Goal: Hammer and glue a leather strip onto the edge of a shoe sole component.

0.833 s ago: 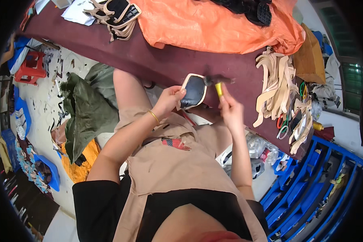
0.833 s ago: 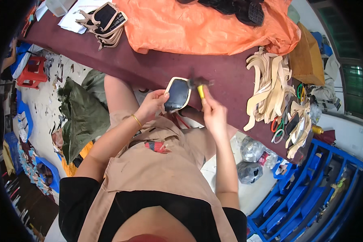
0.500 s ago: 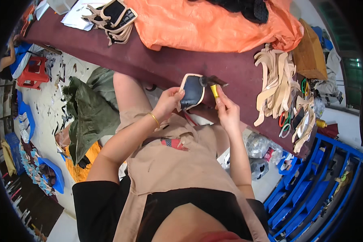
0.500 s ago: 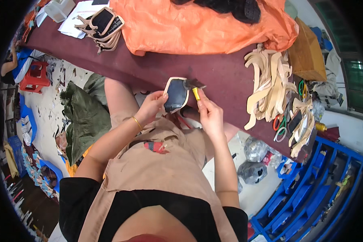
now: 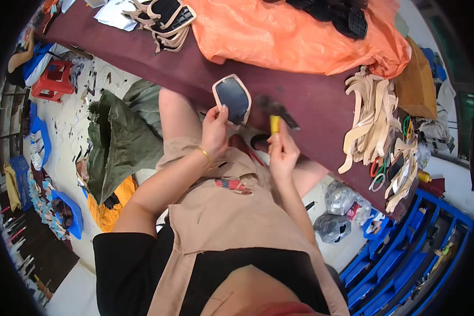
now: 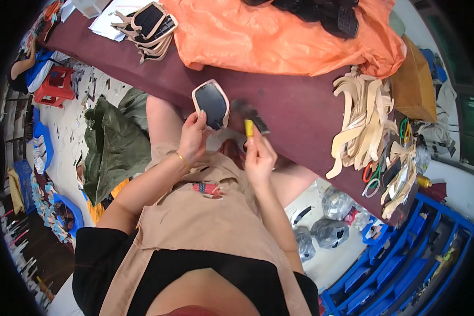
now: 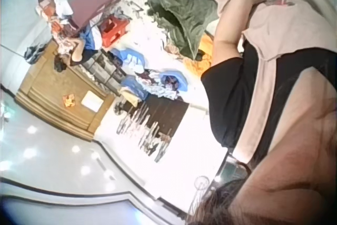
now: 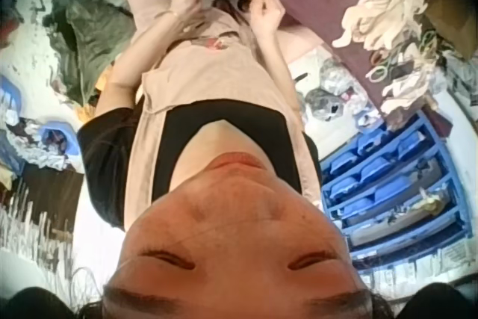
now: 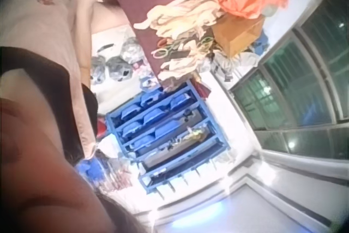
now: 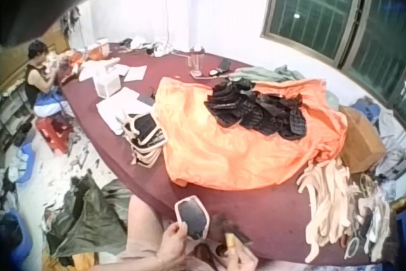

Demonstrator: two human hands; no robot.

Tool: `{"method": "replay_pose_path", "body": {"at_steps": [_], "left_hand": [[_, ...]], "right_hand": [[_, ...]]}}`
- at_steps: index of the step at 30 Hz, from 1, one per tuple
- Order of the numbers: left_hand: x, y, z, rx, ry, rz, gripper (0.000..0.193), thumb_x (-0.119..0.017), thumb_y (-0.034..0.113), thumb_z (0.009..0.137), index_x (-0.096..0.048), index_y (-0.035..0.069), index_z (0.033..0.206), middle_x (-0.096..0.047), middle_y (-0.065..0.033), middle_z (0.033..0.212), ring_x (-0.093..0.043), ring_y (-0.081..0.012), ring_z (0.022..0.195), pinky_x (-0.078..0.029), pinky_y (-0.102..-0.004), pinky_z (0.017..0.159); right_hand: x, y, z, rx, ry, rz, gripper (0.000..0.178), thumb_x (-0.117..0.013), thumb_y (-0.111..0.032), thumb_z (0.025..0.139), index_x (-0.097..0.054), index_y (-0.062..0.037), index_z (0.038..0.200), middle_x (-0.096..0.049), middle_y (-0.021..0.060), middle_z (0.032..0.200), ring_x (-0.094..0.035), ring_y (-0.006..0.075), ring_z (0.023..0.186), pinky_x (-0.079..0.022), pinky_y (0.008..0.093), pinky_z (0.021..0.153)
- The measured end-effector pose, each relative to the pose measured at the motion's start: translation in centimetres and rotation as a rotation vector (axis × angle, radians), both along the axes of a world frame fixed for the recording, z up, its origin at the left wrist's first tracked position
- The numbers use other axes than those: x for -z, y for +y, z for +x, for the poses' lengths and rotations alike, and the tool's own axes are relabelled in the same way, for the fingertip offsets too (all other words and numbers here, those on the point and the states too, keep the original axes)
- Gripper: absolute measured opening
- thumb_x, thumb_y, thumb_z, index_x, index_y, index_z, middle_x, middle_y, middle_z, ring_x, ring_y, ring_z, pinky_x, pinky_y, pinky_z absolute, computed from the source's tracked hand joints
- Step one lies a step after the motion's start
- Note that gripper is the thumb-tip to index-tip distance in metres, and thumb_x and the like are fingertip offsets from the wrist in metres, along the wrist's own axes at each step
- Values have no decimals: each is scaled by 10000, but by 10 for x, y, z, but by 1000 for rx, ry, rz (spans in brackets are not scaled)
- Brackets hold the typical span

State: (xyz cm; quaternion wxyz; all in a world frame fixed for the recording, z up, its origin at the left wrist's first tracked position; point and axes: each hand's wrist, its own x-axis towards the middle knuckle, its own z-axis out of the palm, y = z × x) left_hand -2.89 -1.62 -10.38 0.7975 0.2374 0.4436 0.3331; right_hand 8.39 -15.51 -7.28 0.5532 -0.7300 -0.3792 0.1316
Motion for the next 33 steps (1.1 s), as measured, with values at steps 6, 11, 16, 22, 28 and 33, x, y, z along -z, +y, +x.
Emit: {"method": "replay_pose_path", "body": {"at_steps": [6,11,16,22,28,33], "left_hand": [[-17,0,2,5,51,-58,235,-502,239,959,-534,43,1083,-594,-15,935,-546,-104,808,-455,-268,722],[-13,2,-4,37,83,-36,240,-515,221,953,-534,28,1094,-578,-21,920,-533,-103,791,-462,-274,702],[-17,6,-2,33,47,-34,246,-514,236,953,-541,34,1092,-587,-20,913,-531,-102,784,-461,-277,695],[-17,6,-3,62,21,-27,220,-499,229,959,-549,49,1074,-602,-24,918,-551,-112,809,-471,-282,700],[-57,17,1,92,-106,-200,239,-474,236,968,-531,26,1069,-582,-49,971,-584,-149,875,-510,-334,813],[-71,14,13,226,-229,-339,328,-432,257,984,-506,-12,1155,-579,-106,1096,-581,-200,1000,-497,-360,908]], "right_hand": [[19,-15,-14,-122,-214,60,250,-523,28,870,-589,70,1107,-620,141,805,-557,178,599,-466,260,562],[22,-22,-17,-120,-13,77,114,-588,34,815,-622,71,917,-609,166,828,-580,276,619,-472,312,589],[39,-7,-8,-147,-120,84,88,-571,39,839,-616,69,909,-604,143,800,-544,220,566,-442,299,532],[28,-5,-16,-135,-75,61,55,-571,57,828,-600,56,875,-560,155,761,-538,243,581,-428,307,523],[-21,-1,51,68,-431,-157,298,-615,-61,818,-619,-43,1115,-576,161,932,-581,297,794,-473,369,675],[-48,19,65,1,-143,-308,319,-576,-258,899,-581,-62,1151,-557,151,1103,-536,262,1006,-435,378,856]]}}
